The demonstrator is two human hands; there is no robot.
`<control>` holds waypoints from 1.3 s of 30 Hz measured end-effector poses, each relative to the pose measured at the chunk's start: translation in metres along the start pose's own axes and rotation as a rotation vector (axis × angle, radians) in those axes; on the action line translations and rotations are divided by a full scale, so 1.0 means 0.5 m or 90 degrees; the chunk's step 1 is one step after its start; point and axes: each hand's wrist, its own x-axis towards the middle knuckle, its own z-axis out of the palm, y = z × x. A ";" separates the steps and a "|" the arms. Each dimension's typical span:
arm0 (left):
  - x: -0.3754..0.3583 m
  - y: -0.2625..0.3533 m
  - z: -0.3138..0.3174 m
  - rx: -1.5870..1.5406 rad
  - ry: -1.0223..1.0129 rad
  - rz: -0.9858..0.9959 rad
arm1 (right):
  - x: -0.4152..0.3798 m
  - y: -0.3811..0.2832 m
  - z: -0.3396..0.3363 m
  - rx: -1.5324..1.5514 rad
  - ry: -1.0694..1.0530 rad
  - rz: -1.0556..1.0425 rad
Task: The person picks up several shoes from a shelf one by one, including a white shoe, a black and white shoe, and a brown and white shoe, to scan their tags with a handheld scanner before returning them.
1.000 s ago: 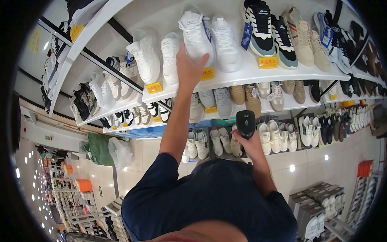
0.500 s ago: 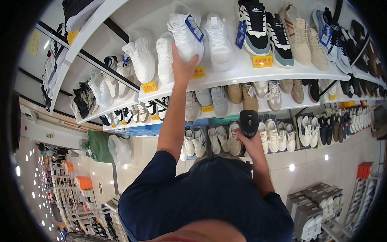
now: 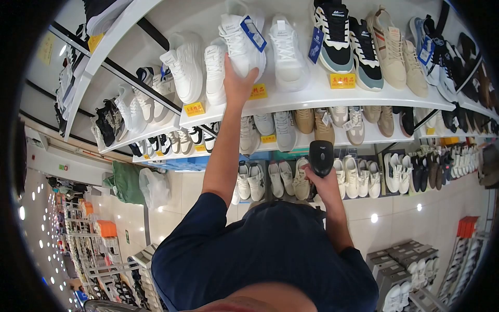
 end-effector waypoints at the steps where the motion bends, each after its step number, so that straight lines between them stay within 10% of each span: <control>1: 0.000 0.000 0.001 0.000 0.000 0.000 | 0.000 0.000 0.000 0.000 0.000 0.000; 22: 0.007 0.024 -0.072 -0.632 -0.017 -0.151 | -0.004 0.003 0.013 -0.007 0.007 0.004; 39: -0.449 0.043 -0.171 -0.743 -0.361 -0.473 | 0.103 -0.075 0.029 0.430 0.094 -0.321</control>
